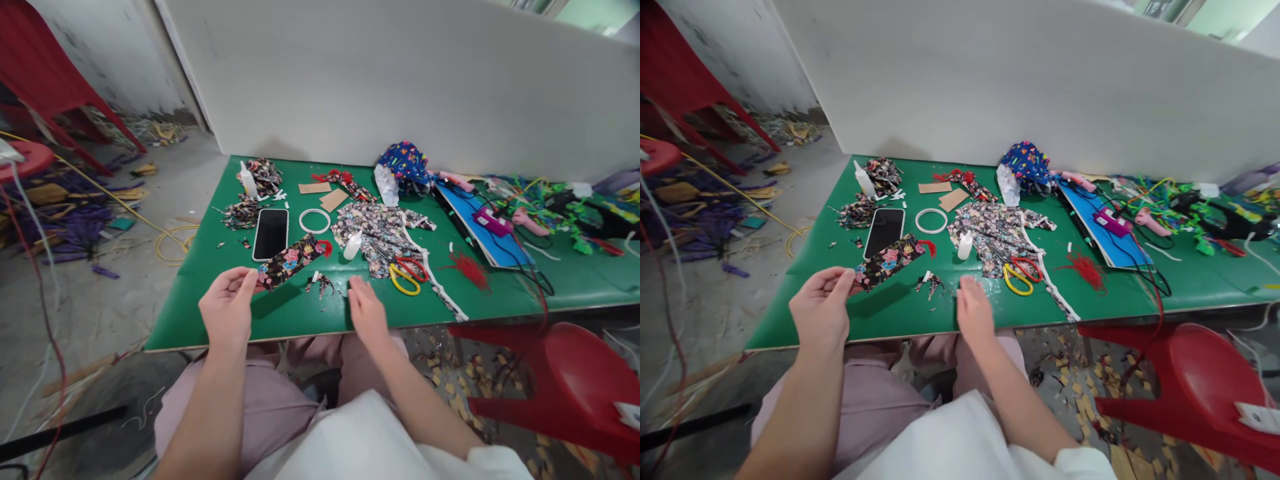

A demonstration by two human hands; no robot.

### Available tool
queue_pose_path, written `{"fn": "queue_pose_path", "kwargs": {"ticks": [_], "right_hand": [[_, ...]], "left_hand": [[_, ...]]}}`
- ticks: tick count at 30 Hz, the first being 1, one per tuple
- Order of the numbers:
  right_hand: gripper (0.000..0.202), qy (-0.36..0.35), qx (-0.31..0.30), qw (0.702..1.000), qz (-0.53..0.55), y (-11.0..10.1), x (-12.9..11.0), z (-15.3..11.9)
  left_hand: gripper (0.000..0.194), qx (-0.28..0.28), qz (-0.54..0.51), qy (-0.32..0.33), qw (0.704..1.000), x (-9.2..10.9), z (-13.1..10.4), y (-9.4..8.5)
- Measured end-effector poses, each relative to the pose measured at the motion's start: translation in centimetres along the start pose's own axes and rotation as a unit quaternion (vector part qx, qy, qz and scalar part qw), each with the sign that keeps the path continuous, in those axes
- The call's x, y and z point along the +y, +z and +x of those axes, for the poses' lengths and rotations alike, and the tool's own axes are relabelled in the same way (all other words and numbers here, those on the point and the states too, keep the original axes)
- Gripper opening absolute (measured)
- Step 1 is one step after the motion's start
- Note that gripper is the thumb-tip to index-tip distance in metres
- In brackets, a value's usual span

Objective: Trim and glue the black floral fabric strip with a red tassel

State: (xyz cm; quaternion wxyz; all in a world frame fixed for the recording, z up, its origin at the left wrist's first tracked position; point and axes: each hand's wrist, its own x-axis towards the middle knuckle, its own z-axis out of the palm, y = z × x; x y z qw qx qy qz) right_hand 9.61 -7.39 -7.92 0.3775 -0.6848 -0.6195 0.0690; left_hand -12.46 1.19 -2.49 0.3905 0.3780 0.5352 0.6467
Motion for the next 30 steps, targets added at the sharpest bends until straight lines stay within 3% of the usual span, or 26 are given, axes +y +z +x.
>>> {"fn": "queue_pose_path", "kwargs": {"ticks": [4, 11, 16, 19, 23, 25, 30], "right_hand": [[0.032, -0.045, -0.065, 0.996, 0.028, 2.8, -2.9, 1.4], [0.034, 0.036, -0.012, 0.999, -0.005, 1.1, 0.4, 3.9], [0.034, -0.013, -0.068, 0.997, 0.015, 3.1, -2.5, 3.2], [0.032, -0.025, -0.092, 0.995, 0.032, 1.9, -2.5, 2.1], [0.045, 0.049, -0.031, 0.998, 0.002, -1.7, 0.5, 0.4], [0.048, 0.070, -0.024, 0.997, -0.012, -2.0, 1.0, -0.3], [0.045, 0.002, -0.101, 0.995, 0.012, 2.6, -3.3, 0.5]], "left_hand": [[0.016, 0.001, 0.005, -0.002, 1.000, -0.1, 0.0, -0.1], [0.016, 0.000, 0.014, -0.007, 1.000, -0.3, 0.0, -0.5], [0.015, -0.004, 0.013, -0.007, 1.000, -0.3, -0.2, -0.1], [0.015, -0.005, 0.012, -0.006, 1.000, -0.2, -0.2, -0.1], [0.015, -0.001, 0.012, -0.005, 1.000, -0.1, -0.3, -0.4], [0.015, 0.001, 0.011, -0.006, 1.000, -0.1, -0.3, -0.5], [0.017, 0.000, 0.013, -0.010, 1.000, 0.0, -0.5, -0.3]]}}
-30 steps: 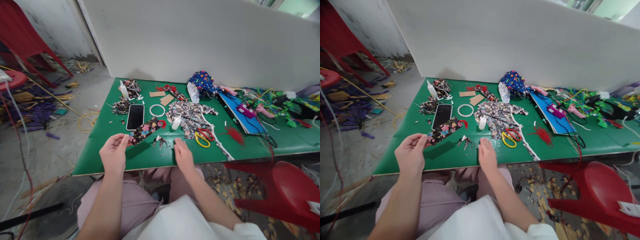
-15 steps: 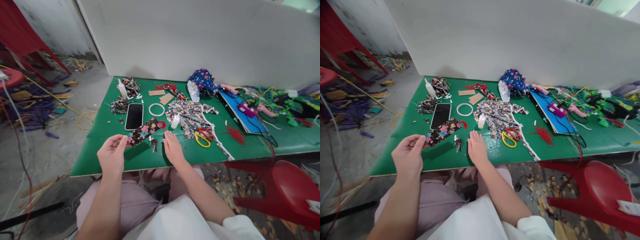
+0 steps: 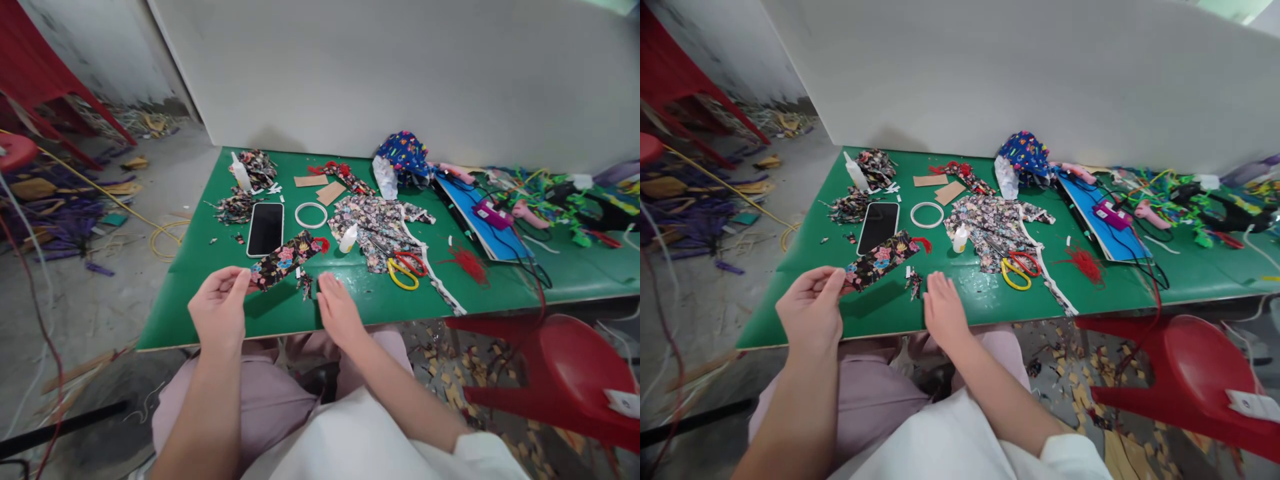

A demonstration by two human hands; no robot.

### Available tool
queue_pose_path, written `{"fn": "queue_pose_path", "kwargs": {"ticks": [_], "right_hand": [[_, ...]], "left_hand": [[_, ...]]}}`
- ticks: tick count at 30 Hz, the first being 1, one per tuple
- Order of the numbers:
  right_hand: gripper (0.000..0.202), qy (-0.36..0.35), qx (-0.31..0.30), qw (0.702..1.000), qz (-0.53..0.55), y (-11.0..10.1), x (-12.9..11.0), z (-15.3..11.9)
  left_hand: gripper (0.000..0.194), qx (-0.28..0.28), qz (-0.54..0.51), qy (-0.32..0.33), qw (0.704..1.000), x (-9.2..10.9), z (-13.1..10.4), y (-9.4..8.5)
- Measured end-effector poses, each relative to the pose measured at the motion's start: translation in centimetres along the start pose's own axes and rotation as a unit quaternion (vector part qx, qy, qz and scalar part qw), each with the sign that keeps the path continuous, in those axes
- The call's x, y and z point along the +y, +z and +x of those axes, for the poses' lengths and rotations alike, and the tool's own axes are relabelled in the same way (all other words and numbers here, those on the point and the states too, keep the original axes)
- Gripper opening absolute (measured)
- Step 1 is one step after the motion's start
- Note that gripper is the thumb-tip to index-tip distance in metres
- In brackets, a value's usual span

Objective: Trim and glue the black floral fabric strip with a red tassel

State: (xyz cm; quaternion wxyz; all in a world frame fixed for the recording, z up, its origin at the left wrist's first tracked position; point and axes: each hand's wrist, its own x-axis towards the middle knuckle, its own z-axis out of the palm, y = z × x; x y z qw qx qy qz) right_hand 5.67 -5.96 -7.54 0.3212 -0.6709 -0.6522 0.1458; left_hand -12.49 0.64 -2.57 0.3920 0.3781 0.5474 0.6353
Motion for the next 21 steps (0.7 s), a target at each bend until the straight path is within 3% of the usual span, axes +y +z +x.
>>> {"fn": "queue_pose_path", "kwargs": {"ticks": [2, 4, 8, 10, 13, 17, 21], "right_hand": [[0.043, -0.022, -0.015, 1.000, 0.010, 0.7, -1.2, 0.9], [0.044, -0.015, -0.001, 1.000, 0.009, -0.3, -0.7, 0.7], [0.047, 0.064, 0.070, 0.995, -0.032, -4.5, 2.9, -3.3], [0.050, 0.084, 0.069, 0.993, -0.048, -5.3, 3.8, -5.1], [0.049, 0.066, 0.033, 0.996, -0.043, -3.6, 2.7, -5.1], [0.047, 0.018, -0.015, 1.000, -0.004, -0.6, -0.2, -1.7], [0.045, 0.027, -0.017, 0.999, 0.030, -1.8, 0.4, 0.1]], "left_hand": [[0.017, -0.003, 0.000, -0.003, 1.000, 0.0, 0.0, 0.0], [0.017, -0.003, -0.003, -0.004, 1.000, -0.1, 0.0, -0.1], [0.015, 0.002, -0.008, 0.000, 1.000, -0.2, 0.0, -0.4], [0.015, 0.002, -0.010, 0.007, 1.000, -0.2, -0.1, -0.5], [0.014, 0.004, -0.015, 0.016, 1.000, 0.0, -0.3, -0.3], [0.015, 0.012, -0.018, 0.017, 1.000, 0.2, -0.2, -0.2], [0.016, 0.031, -0.022, 0.018, 0.999, 0.2, 0.1, -0.7]]}}
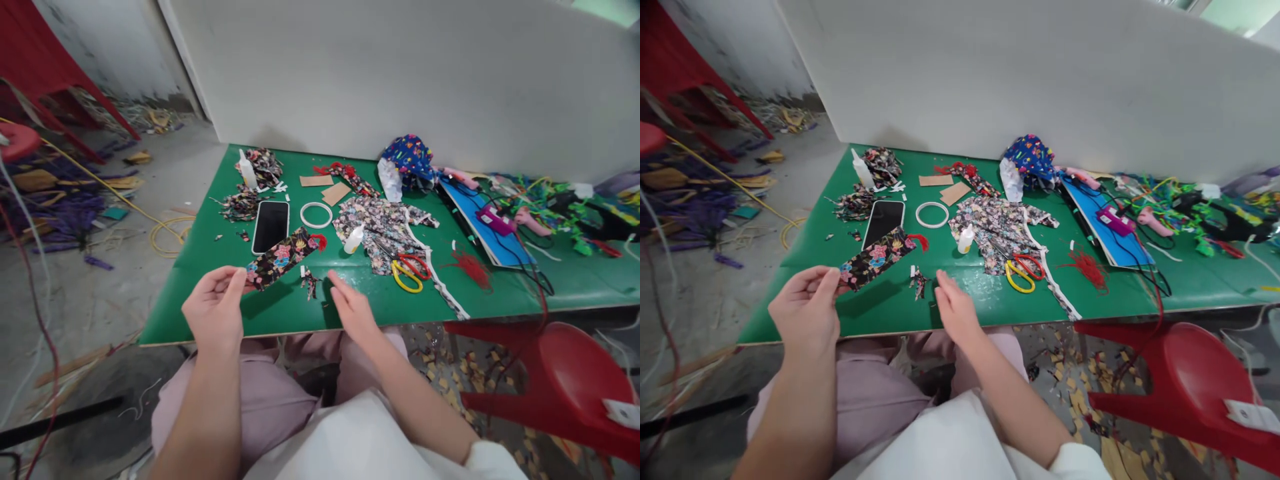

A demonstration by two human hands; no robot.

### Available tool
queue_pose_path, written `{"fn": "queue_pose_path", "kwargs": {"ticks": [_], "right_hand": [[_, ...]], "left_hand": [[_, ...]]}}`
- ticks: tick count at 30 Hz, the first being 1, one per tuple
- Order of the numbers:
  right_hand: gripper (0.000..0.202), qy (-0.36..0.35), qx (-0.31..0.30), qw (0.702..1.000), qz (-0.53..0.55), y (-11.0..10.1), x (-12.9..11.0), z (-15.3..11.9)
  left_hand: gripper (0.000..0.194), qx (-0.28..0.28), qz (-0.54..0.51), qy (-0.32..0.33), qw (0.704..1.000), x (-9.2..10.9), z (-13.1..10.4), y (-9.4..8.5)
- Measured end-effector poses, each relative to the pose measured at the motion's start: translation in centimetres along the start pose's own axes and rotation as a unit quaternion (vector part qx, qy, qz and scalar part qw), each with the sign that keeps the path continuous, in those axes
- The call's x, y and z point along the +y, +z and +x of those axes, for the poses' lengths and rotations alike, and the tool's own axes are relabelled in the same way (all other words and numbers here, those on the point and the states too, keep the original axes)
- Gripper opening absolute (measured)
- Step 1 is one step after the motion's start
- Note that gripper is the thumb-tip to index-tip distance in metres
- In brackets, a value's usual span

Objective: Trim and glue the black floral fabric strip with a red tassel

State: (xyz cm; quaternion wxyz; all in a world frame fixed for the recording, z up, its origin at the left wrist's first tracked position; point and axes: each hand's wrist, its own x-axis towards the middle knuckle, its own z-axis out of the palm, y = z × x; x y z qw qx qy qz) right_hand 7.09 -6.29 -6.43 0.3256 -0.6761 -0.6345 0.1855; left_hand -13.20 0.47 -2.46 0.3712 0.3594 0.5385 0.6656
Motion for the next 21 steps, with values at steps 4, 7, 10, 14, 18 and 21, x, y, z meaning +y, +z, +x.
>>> {"fn": "queue_pose_path", "kwargs": {"ticks": [4, 7, 10, 14, 18, 21], "right_hand": [[0.051, 0.037, 0.031, 0.999, 0.002, -1.2, 1.8, 0.4], [0.055, 0.011, 0.006, 1.000, 0.015, 0.7, 0.8, 1.5], [0.049, -0.013, -0.004, 0.999, 0.038, 3.0, -1.4, 2.4], [0.037, 0.013, 0.077, 0.995, 0.064, 2.1, -1.9, 2.4], [0.060, 0.096, 0.238, 0.964, 0.072, -1.9, 1.4, 4.7], [0.077, 0.110, 0.237, 0.961, 0.086, -3.5, 3.7, 8.5]], "left_hand": [[0.016, 0.018, -0.012, 0.002, 1.000, 0.0, 0.2, -0.7], [0.015, 0.029, -0.020, 0.004, 0.999, 0.2, 0.1, -1.0], [0.016, 0.040, -0.018, 0.006, 0.999, 0.5, 0.1, -1.4], [0.014, 0.058, -0.026, 0.006, 0.998, 0.7, 0.2, -2.4], [0.009, 0.051, -0.033, -0.002, 0.998, 0.6, 0.3, -3.3], [0.007, 0.044, -0.030, 0.006, 0.999, 0.4, 0.1, -3.7]]}}
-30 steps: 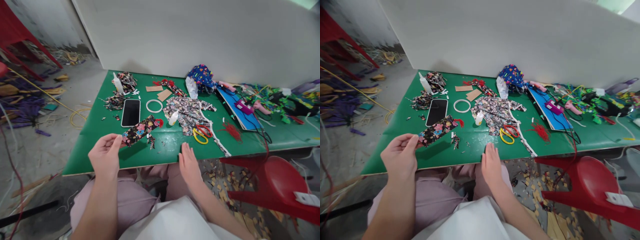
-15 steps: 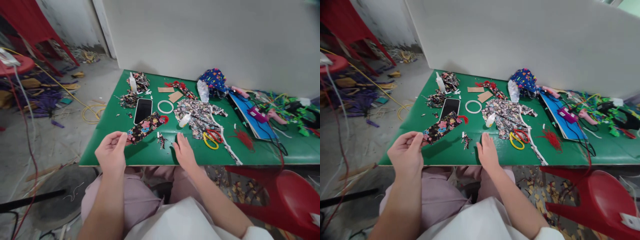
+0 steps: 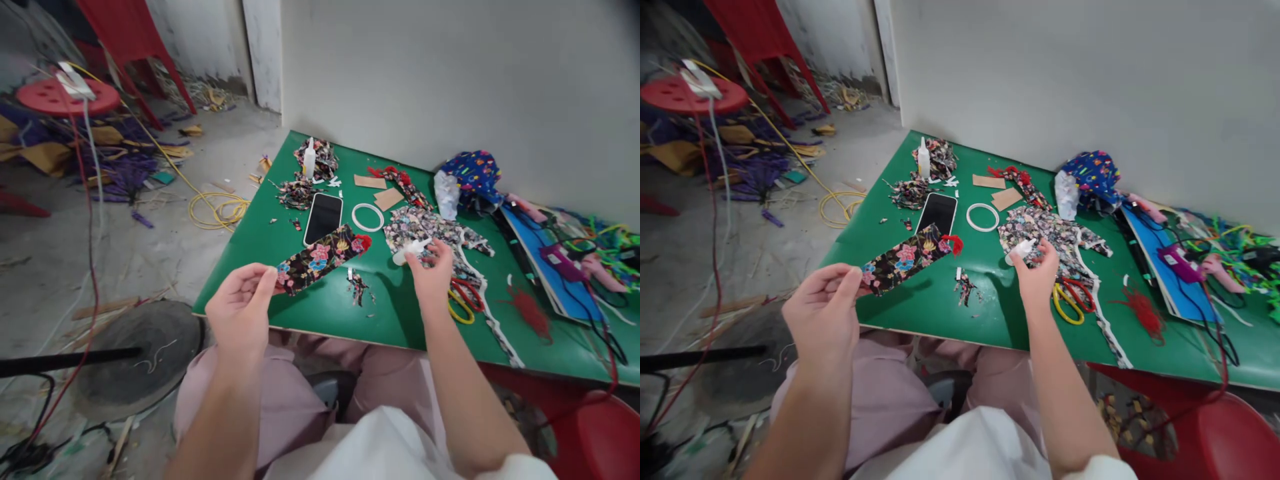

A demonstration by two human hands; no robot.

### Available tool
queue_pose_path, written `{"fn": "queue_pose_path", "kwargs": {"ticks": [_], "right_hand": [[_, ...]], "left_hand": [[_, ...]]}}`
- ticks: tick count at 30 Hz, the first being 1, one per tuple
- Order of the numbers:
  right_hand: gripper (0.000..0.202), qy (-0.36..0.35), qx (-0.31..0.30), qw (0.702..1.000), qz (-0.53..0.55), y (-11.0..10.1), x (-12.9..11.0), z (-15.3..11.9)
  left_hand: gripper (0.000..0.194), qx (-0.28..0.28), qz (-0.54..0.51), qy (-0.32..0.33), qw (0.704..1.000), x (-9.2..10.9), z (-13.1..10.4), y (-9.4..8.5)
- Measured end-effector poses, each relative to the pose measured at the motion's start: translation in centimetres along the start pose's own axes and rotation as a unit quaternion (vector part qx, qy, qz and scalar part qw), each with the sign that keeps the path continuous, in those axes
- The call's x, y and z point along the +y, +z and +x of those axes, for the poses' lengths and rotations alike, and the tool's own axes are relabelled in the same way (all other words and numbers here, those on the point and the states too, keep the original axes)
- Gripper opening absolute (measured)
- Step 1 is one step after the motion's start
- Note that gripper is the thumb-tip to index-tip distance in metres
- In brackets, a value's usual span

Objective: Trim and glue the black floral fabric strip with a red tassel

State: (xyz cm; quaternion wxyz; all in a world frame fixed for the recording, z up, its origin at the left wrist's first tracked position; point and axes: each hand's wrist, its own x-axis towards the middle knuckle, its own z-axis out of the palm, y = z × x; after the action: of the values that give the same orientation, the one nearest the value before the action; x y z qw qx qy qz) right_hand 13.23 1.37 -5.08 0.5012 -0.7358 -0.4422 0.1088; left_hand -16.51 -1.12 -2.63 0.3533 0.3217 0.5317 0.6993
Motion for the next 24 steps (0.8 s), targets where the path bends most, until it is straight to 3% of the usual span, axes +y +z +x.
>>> {"fn": "queue_pose_path", "kwargs": {"ticks": [2, 5, 13, 19, 24], "right_hand": [[0.058, 0.007, -0.050, 0.999, 0.020, 0.6, 0.2, 2.2], [0.046, 0.016, -0.123, 0.989, 0.079, 0.8, -0.4, 3.8], [0.056, -0.010, -0.283, 0.942, 0.177, -0.6, -3.9, 4.0], [0.065, -0.032, -0.337, 0.929, 0.148, 0.2, -4.9, 4.7], [0.063, -0.046, -0.332, 0.936, 0.111, 2.4, -3.9, 5.4]], "left_hand": [[0.007, -0.002, 0.010, 0.003, 1.000, 0.0, -0.1, 0.0], [0.008, -0.005, 0.020, -0.002, 1.000, 0.1, -0.2, -0.1], [0.010, 0.007, 0.021, -0.016, 1.000, 0.2, 0.1, -0.4], [0.010, 0.017, 0.018, -0.016, 1.000, 0.1, 0.2, -0.5], [0.010, 0.020, 0.012, -0.025, 0.999, -0.1, 0.3, -0.5]]}}
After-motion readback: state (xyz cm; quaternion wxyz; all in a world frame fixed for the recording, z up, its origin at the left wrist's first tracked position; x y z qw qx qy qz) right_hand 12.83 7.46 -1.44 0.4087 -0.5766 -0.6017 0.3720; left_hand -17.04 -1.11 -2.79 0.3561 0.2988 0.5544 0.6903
